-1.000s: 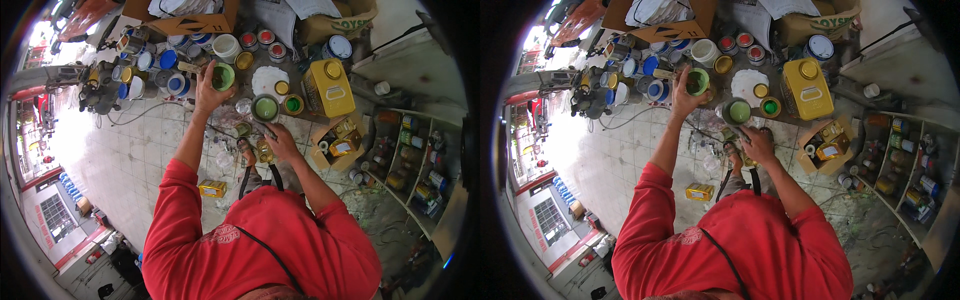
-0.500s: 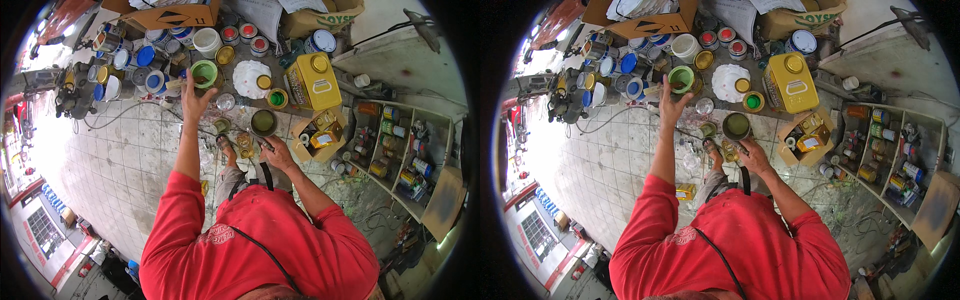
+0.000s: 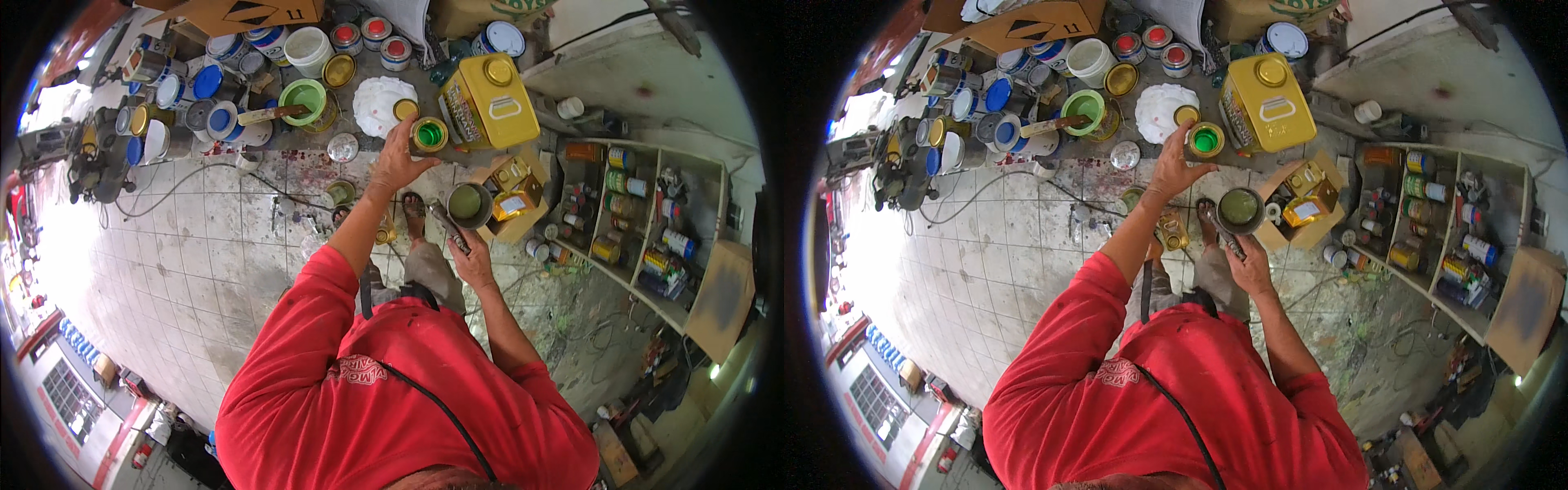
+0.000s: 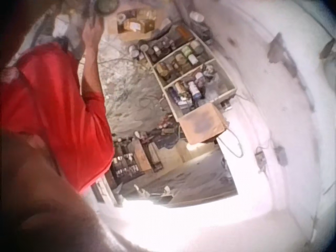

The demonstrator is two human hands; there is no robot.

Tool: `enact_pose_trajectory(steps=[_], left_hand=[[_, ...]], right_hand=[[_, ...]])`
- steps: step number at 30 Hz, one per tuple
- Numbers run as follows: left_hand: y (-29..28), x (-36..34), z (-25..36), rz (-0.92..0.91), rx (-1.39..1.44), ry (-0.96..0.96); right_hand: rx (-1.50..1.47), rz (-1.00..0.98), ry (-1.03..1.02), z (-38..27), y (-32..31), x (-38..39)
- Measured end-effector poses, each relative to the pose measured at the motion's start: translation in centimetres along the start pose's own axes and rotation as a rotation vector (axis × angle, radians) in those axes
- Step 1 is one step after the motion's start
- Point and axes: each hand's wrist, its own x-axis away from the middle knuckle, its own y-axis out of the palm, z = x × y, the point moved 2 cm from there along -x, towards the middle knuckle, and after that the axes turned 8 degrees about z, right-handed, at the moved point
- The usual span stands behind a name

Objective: The person walks to a workbench, opens paint cans, and pours green paint into a spray gun cup. They add thinner from a yellow can, stir the mixture with a stick, and attach the cup to the spray gun. The person then connects an air hose to the spray gun and walks toward a scooter.

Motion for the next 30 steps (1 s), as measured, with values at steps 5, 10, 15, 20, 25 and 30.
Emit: enact_pose_trajectory(steps=[5, 10, 15, 20, 25, 30], left_hand=[[1.6, -0.6, -0.2, 0.039, -0.066, -0.046], [-3.9, -0.8, 7.3, -0.022, -0.112, 0.088], [-10.2, -0.4, 15.8, -0.183, -0.312, 0.188], [-12.6, 0.5, 19.4, -0.288, -0.498, 0.199], [-12.7, 1.0, 20.7, -0.330, -0.569, 0.235], [-12.4, 1.2, 21.4, -0.338, -0.597, 0.261]], right_hand=[[0.013, -0.098, -0.057, 3.2, -0.9, -2.4], [0.016, -0.130, -0.068, 5.3, -1.0, -4.0], [0.011, -0.216, -0.166, 4.6, 0.1, -6.4], [-0.085, -0.295, -0.210, 1.7, 0.9, -7.3], [-0.129, -0.271, -0.292, 0.8, 1.7, -7.0], [-0.140, -0.276, -0.317, -0.1, 1.2, -6.2]])
